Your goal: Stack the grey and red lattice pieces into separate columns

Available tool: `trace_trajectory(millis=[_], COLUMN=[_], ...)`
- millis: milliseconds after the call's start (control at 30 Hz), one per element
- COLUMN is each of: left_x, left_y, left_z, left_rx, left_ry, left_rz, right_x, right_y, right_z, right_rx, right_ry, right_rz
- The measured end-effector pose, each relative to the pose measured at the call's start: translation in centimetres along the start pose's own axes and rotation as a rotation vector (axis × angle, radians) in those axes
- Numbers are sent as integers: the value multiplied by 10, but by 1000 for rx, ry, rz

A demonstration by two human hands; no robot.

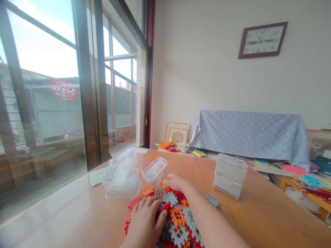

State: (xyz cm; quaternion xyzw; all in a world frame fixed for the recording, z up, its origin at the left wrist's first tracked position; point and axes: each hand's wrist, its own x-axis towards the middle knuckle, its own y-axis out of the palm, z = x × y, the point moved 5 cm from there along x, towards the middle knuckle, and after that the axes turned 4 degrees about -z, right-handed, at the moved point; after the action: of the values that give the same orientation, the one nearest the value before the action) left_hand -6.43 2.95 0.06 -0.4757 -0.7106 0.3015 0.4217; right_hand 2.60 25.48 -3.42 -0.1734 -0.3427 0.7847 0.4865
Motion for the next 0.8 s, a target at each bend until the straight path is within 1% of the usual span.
trace_trajectory(millis=[167, 267, 367, 533, 667, 800], left_x=[0, 0, 1, 0, -1, -1], left_y=[1, 2, 5, 5, 2, -3], left_z=[0, 1, 2, 3, 2, 4], left_rx=[5, 16, 22, -2, -18, -11], left_ry=[13, 14, 13, 41, 47, 5], left_rz=[19, 30, 29, -7, -26, -68], right_x=[4, 5, 1, -19, -33, -48], right_y=[14, 15, 9, -2, -11, -25], right_z=[0, 4, 11, 27, 42, 58], right_rx=[60, 138, 205, 233, 199, 196], right_ry=[21, 55, 72, 40, 0, -61], right_rz=[31, 62, 113, 195, 165, 100])
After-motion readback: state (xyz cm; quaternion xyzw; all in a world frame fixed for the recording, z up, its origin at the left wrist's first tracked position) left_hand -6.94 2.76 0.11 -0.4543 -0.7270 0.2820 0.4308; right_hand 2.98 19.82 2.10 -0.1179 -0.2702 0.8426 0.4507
